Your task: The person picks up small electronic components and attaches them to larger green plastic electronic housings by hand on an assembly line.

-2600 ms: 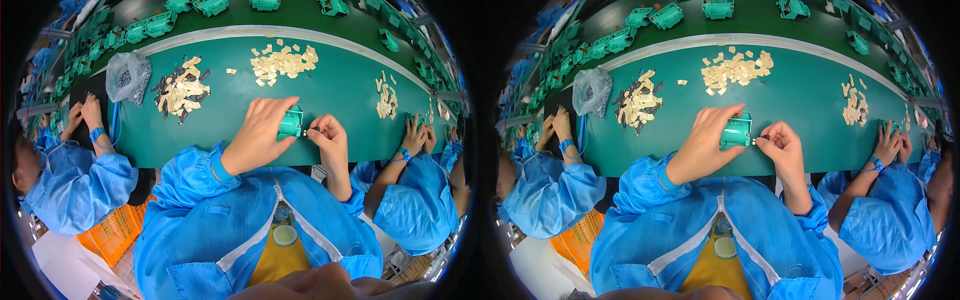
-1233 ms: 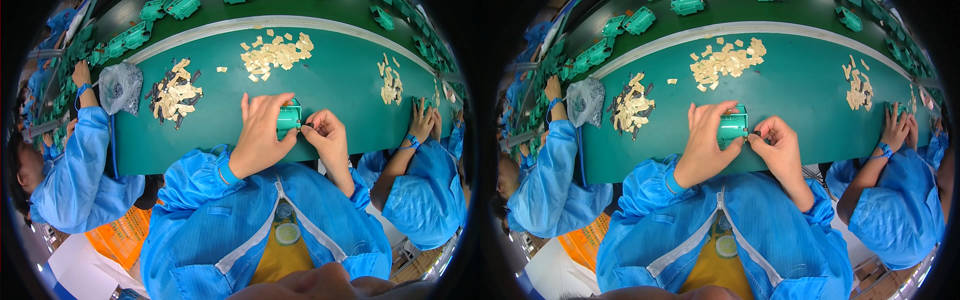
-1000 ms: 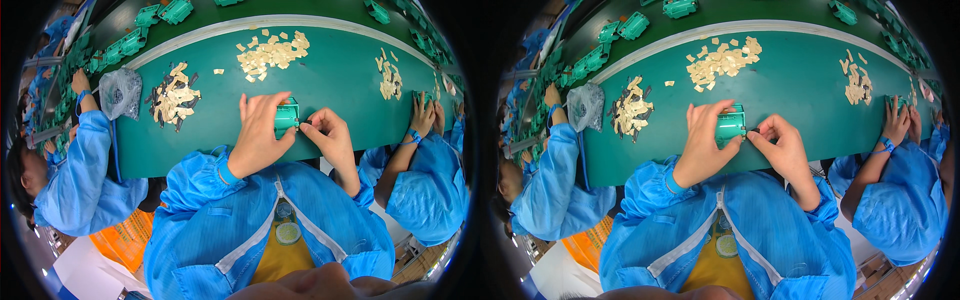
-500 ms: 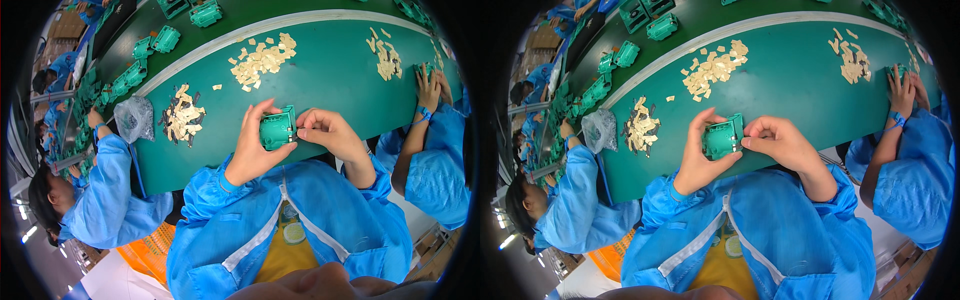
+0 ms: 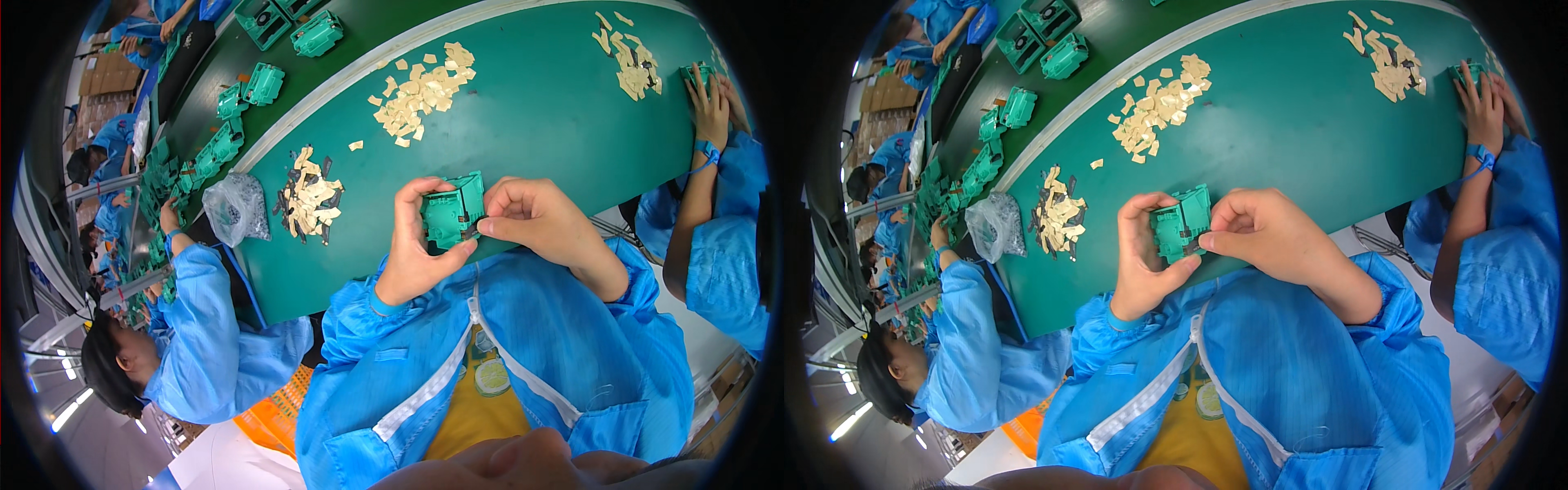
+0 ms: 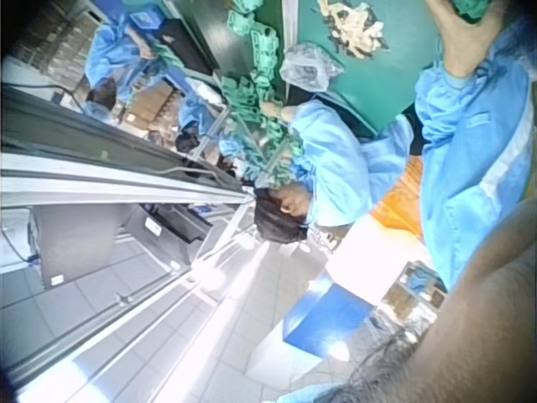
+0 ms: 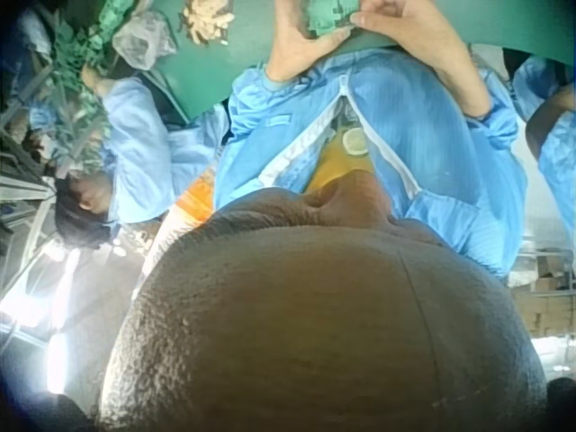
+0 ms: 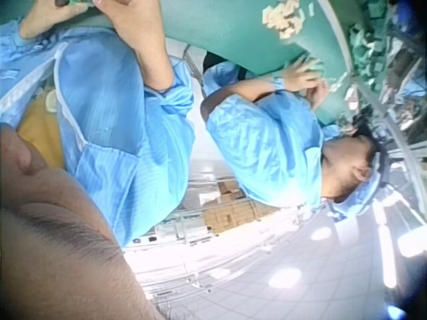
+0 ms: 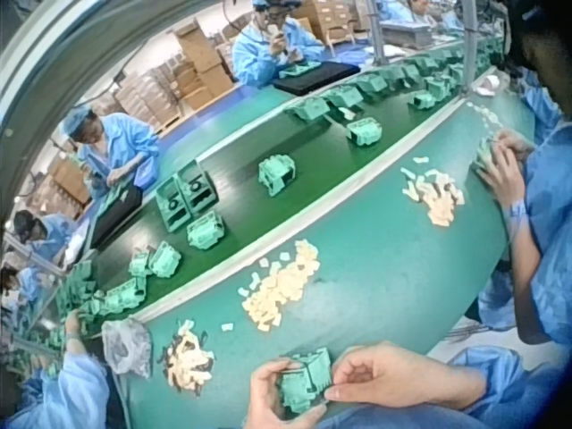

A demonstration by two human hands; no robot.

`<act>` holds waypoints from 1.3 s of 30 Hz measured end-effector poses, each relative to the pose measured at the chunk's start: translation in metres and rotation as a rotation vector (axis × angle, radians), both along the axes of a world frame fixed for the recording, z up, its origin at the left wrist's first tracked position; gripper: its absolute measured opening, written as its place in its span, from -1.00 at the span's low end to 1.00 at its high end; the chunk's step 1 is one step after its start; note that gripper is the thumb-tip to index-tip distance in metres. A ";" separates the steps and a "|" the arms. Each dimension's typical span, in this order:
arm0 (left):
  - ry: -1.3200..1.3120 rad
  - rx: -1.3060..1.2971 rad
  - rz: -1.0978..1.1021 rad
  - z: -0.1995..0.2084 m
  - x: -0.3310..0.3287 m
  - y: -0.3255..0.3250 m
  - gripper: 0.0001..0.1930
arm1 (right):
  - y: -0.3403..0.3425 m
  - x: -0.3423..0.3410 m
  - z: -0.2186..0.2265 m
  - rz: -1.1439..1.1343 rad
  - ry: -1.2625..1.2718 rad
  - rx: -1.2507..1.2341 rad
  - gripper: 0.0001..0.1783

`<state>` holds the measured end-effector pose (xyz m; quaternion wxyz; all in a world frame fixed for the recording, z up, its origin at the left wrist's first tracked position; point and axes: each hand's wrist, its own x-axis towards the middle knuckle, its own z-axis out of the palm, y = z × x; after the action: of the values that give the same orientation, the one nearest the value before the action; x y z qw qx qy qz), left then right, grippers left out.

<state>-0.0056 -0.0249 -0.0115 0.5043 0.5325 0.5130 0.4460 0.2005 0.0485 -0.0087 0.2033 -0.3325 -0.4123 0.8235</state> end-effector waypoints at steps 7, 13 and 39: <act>-0.029 -0.009 0.036 -0.004 -0.001 -0.003 -0.13 | -0.001 -0.003 0.002 0.002 -0.036 0.064 -0.87; -0.039 -0.007 0.045 -0.005 -0.002 -0.004 -0.15 | -0.002 -0.006 0.004 -0.005 -0.052 0.101 -0.86; -0.053 0.121 0.107 0.015 0.003 -0.002 -0.16 | 0.006 -0.023 -0.007 -0.110 0.205 -0.057 -0.77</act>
<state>-0.0021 -0.0268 0.0037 0.4602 0.5217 0.4992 0.5165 0.1778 0.0546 -0.0162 0.2799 -0.2743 -0.3467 0.8522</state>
